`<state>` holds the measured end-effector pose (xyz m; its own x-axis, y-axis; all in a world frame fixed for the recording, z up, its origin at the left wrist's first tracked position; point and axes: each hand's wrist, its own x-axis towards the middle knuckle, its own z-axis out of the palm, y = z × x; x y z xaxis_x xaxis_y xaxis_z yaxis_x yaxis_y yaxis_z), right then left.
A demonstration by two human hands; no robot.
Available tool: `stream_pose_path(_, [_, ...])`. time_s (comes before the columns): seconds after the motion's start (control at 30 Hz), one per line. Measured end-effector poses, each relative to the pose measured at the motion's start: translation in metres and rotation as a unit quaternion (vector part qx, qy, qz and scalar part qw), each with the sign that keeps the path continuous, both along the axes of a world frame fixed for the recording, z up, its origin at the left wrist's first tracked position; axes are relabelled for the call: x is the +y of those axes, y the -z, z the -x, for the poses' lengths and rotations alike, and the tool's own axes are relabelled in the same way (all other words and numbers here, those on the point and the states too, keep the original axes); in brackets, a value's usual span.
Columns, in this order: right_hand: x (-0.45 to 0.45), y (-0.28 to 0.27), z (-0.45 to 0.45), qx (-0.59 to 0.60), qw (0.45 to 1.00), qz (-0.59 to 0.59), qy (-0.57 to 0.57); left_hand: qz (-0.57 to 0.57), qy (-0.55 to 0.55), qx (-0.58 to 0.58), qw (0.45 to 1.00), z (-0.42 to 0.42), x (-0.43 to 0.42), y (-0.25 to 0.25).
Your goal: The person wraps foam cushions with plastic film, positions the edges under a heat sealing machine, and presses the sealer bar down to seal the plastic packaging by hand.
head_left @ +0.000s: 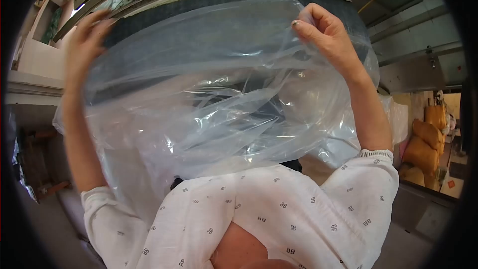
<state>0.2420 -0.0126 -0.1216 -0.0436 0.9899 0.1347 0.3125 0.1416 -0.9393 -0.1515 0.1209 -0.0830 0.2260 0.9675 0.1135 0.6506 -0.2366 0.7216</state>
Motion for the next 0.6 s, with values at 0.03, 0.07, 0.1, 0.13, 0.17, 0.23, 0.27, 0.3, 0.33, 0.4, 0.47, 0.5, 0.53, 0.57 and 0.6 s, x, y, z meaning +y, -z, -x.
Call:
stream_pose_path(0.03, [-0.001,0.001,-0.001,-0.007,1.000,-0.010,-0.006,-0.075,0.131,-0.061,0.987,-0.044,-0.014,0.017])
stream_pose_path(0.07, [-0.004,0.001,-0.001,-0.030,0.999,-0.005,-0.012,-0.245,0.192,-0.027,0.950,-0.088,-0.029,0.029])
stream_pose_path(0.1, [-0.007,-0.001,-0.001,-0.054,0.998,0.000,-0.019,-0.318,0.197,-0.006,0.928,-0.125,-0.044,0.035])
stream_pose_path(0.13, [-0.008,-0.005,-0.001,-0.079,0.997,0.004,-0.022,-0.249,0.210,-0.052,0.944,-0.154,-0.050,0.043])
stream_pose_path(0.17, [-0.008,-0.008,-0.005,-0.079,0.995,-0.039,-0.043,-0.140,0.229,-0.142,0.953,-0.174,-0.052,0.052])
stream_pose_path(0.23, [-0.006,-0.015,-0.025,-0.077,0.988,-0.120,-0.065,0.074,0.205,-0.307,0.926,-0.198,-0.071,0.051])
stream_pose_path(0.27, [-0.006,-0.020,-0.046,-0.203,0.966,-0.146,-0.059,-0.021,0.189,-0.271,0.944,-0.198,-0.077,0.057])
stream_pose_path(0.3, [-0.009,-0.018,-0.066,-0.314,0.940,-0.131,-0.035,-0.116,0.176,-0.236,0.949,-0.189,-0.079,0.065])
stream_pose_path(0.33, [-0.011,-0.003,-0.089,-0.425,0.900,-0.096,-0.009,-0.116,0.151,-0.228,0.955,-0.177,-0.085,0.069])
stream_pose_path(0.4, [-0.023,0.038,-0.117,-0.539,0.837,-0.079,0.051,-0.149,0.103,-0.173,0.968,-0.135,-0.087,0.071])
stream_pose_path(0.47, [-0.032,0.057,-0.130,-0.518,0.832,-0.144,0.139,-0.193,0.022,-0.116,0.974,-0.077,-0.079,0.075])
stream_pose_path(0.5, [-0.036,0.062,-0.131,-0.484,0.837,-0.177,0.187,-0.166,-0.020,-0.118,0.979,-0.035,-0.073,0.080])
stream_pose_path(0.53, [-0.040,0.066,-0.131,-0.446,0.840,-0.209,0.230,-0.171,-0.063,-0.043,0.982,0.008,-0.069,0.078])
stream_pose_path(0.57, [-0.046,0.071,-0.130,-0.440,0.847,-0.210,0.213,-0.163,-0.109,-0.075,0.978,0.043,-0.072,0.074])
stream_pose_path(0.6, [-0.055,0.077,-0.127,-0.432,0.855,-0.210,0.196,-0.162,-0.147,-0.016,0.976,0.106,-0.061,0.071])
